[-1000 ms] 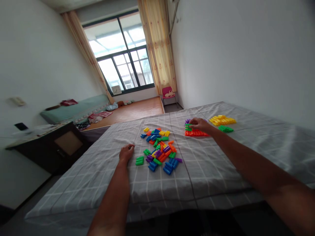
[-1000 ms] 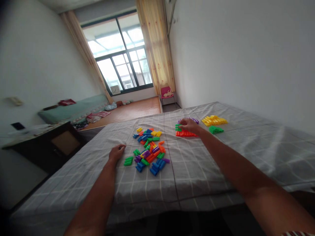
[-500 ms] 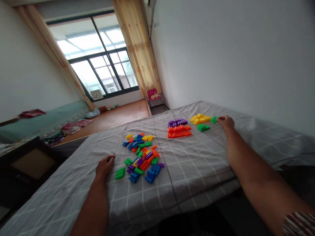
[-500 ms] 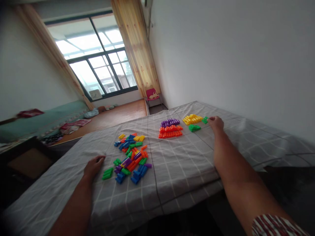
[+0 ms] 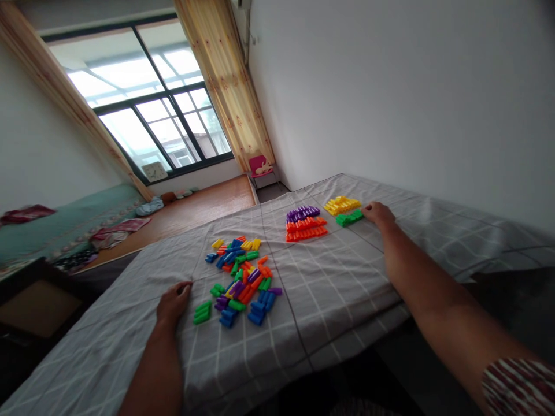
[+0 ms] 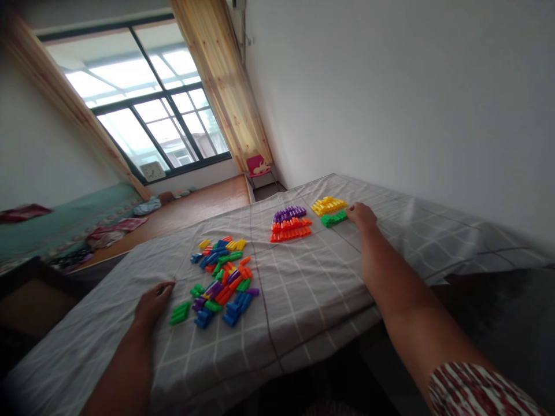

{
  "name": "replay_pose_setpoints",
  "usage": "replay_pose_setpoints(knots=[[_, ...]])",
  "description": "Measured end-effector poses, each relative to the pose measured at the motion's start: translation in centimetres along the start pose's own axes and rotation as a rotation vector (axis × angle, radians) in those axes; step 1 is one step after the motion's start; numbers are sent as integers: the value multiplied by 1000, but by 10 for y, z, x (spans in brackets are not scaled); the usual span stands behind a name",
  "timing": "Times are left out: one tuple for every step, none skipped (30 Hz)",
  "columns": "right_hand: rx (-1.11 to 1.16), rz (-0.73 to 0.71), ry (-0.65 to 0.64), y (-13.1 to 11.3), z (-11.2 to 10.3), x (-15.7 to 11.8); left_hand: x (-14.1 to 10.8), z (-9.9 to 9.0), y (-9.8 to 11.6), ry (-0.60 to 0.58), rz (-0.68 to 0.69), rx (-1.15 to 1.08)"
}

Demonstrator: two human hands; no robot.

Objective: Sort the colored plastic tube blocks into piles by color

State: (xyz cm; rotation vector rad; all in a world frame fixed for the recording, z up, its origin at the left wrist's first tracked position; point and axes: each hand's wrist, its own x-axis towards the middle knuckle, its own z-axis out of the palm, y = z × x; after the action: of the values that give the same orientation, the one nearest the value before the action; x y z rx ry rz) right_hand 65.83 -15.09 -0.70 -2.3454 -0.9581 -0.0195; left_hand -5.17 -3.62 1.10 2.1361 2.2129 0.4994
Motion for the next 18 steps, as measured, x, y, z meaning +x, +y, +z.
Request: replay_pose_setpoints(knots=[[5,5,4,0,0,-1,0,0,1,2,-3,-1],[12,11,25,0,0,-1,-1,-1,2,5,-8,-2],[22,16,70,0,0,-1,-2,-1,3,6,-13,-3],[34,11,132,-1,1,-2,-3,-1,4,8,-16,-5],[50,-10,207,-2,2,-3,-4,0,5,5,-13,-9],[68,-46,282,-5,3,-5,-6,0,6,8,-8,-11],[87,-96,345,-9,3,-7,-7,0,6,22,2,-12],[104,-158,391,-15,3,-10,-9,1,7,25,10,-17],[123,-226,417,-24,3,-14,-10,2,8,33,19,-22],[142,-297,426,-36,3,-20,-10,3,8,43,20,-24],[162,-374,420,-52,2,-28,-10,4,8,46,21,-30],[183,-463,395,-70,1,-39,-10,5,8,48,16,-38],[204,-566,350,-92,1,-52,-10,7,8,50,18,-45],[224,-683,280,-115,2,-68,-10,8,8,52,19,-52],[238,-808,184,-139,5,-85,-10,9,8,53,19,-57],[247,-940,72,-164,10,-103,-10,10,7,55,19,-62],[252,-1075,-53,-189,16,-122,-10,10,7,57,21,-66],[251,-1197,-163,-212,25,-139,-10,11,7,61,25,-69]])
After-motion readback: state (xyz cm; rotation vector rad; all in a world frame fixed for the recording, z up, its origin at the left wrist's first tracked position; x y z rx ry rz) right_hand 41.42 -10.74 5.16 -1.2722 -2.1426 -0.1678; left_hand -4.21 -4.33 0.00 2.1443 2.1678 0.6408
